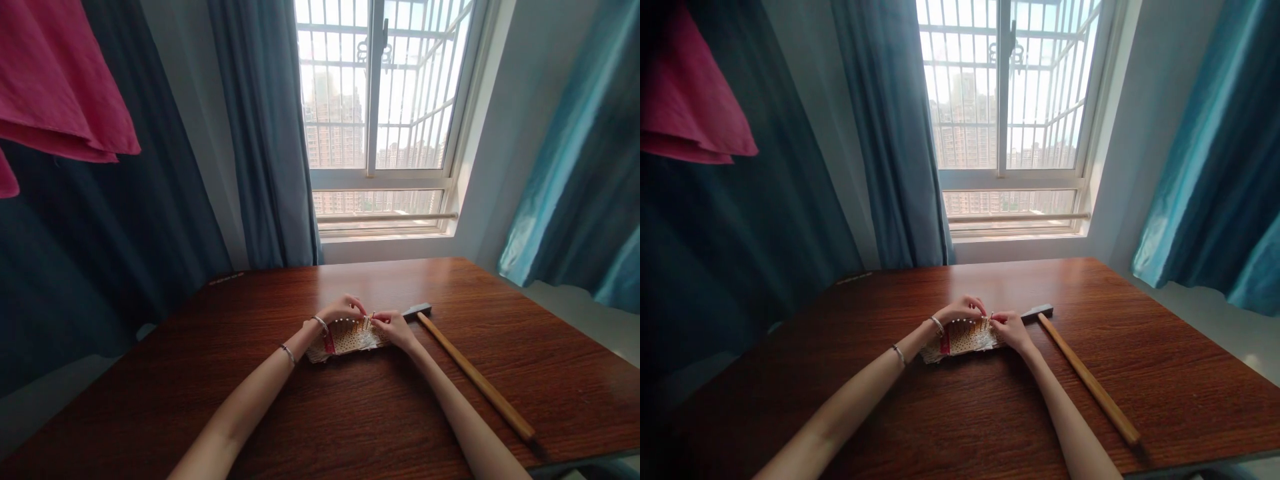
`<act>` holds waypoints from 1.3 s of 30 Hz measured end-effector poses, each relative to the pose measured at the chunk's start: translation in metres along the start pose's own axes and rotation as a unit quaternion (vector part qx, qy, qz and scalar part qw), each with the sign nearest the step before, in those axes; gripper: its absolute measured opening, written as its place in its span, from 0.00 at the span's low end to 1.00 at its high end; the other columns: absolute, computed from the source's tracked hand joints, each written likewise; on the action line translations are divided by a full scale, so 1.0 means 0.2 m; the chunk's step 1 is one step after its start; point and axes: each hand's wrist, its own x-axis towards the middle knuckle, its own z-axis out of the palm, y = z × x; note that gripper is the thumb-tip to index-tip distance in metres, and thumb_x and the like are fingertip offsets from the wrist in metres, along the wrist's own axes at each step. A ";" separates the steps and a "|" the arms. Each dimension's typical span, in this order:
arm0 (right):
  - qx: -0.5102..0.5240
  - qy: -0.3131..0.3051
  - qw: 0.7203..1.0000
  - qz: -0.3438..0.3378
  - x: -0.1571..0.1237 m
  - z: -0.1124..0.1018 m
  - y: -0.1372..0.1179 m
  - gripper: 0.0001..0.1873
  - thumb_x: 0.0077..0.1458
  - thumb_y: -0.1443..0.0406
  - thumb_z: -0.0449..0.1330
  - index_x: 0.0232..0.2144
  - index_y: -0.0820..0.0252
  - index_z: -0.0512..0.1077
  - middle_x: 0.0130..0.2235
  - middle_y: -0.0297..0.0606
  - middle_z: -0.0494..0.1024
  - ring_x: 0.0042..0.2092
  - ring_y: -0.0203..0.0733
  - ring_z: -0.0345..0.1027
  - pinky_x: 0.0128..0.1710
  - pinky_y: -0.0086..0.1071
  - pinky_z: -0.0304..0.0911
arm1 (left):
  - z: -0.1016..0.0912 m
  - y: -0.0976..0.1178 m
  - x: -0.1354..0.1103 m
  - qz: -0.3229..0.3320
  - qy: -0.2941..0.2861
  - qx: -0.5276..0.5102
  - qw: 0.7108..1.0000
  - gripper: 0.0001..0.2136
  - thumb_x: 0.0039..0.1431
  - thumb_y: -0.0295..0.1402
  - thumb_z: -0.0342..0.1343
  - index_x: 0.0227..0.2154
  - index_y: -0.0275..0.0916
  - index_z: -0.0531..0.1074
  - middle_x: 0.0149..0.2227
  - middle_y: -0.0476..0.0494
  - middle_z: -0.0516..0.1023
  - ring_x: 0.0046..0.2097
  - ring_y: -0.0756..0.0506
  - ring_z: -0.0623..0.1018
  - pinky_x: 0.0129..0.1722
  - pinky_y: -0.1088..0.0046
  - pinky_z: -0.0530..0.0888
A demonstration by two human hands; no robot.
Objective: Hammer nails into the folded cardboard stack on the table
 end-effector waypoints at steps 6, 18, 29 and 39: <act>-0.001 -0.001 1.000 -0.012 -0.01 0.00 0.00 0.18 0.46 0.57 0.55 0.28 0.65 0.77 0.25 0.38 0.76 0.29 0.39 0.65 0.28 0.28 0.58 | 0.03 0.00 -0.01 -0.008 0.006 -0.011 1.000 0.12 0.45 0.35 0.57 0.31 0.33 0.77 0.23 0.48 0.70 0.25 0.53 0.65 0.22 0.80 0.58; -0.063 -0.013 0.997 -0.048 -0.02 0.01 -0.01 0.14 0.49 0.62 0.53 0.27 0.65 0.76 0.25 0.37 0.75 0.28 0.36 0.64 0.29 0.26 0.57 | 0.06 -0.05 -0.01 -0.050 -0.019 -0.139 0.989 0.17 0.42 0.39 0.60 0.33 0.31 0.76 0.27 0.44 0.76 0.28 0.51 0.71 0.28 0.79 0.64; -0.112 -0.004 0.993 -0.046 -0.04 0.01 -0.07 0.12 0.48 0.63 0.55 0.22 0.63 0.76 0.23 0.36 0.74 0.28 0.36 0.65 0.29 0.26 0.58 | 0.06 -0.03 -0.01 -0.079 -0.030 -0.165 0.983 0.17 0.41 0.40 0.61 0.32 0.32 0.77 0.25 0.45 0.76 0.26 0.52 0.70 0.25 0.79 0.62; -0.078 -0.008 0.995 -0.065 -0.03 0.02 -0.01 0.12 0.47 0.63 0.55 0.23 0.63 0.77 0.25 0.36 0.75 0.29 0.36 0.66 0.31 0.27 0.59 | 0.07 -0.06 0.01 -0.068 -0.050 -0.181 0.980 0.17 0.41 0.39 0.62 0.33 0.32 0.77 0.24 0.46 0.75 0.26 0.53 0.69 0.24 0.80 0.61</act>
